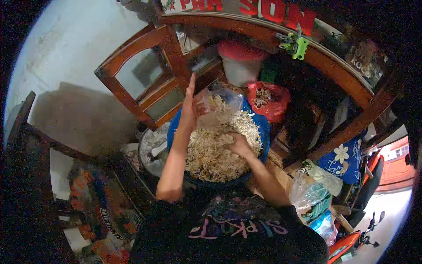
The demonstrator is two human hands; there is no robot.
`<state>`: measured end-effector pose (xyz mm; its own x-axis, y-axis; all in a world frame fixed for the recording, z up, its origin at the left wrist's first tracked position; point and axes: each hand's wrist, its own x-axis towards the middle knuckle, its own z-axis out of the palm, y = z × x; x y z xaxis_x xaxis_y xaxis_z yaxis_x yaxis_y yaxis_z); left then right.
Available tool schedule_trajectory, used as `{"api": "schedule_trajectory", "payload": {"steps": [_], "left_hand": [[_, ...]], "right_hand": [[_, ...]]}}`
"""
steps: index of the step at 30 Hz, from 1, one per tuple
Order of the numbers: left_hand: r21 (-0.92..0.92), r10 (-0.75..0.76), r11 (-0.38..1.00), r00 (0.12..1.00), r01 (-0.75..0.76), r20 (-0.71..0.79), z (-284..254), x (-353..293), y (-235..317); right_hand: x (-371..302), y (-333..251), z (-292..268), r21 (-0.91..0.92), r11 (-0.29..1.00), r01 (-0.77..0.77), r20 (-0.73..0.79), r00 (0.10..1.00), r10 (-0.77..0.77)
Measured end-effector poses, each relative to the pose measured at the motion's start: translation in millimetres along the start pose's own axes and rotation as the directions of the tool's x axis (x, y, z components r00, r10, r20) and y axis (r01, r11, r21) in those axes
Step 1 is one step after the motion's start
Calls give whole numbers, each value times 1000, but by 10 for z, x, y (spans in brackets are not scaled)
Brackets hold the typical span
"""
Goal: Packaging bean sprouts into plastic bags for sale or use.
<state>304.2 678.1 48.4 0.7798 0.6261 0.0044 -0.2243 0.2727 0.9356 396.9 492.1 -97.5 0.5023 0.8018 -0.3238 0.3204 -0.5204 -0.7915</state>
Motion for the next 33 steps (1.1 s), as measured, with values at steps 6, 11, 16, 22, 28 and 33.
{"api": "schedule_trajectory", "payload": {"steps": [6,11,16,22,28,33], "left_hand": [[45,58,997,976,-69,209,-276,-247,-661],[192,117,970,977,-150,176,-47,-495,-652],[105,-21,994,996,13,81,-370,-498,-604],[122,13,992,994,-27,113,-490,-428,-553],[24,-73,997,996,72,55,-636,-358,-504],[-9,6,1000,999,-6,32,-680,-367,-425]], "right_hand": [[-93,-430,-603,602,791,-114,115,992,55],[270,-775,-698,708,698,-110,204,978,-52],[452,-1048,-416,-472,831,295,280,944,-176],[909,-705,-119,-511,772,378,22,904,-428],[1015,-633,26,-396,731,556,-90,769,-633],[1163,-780,-250,-628,634,452,361,890,-277]]}}
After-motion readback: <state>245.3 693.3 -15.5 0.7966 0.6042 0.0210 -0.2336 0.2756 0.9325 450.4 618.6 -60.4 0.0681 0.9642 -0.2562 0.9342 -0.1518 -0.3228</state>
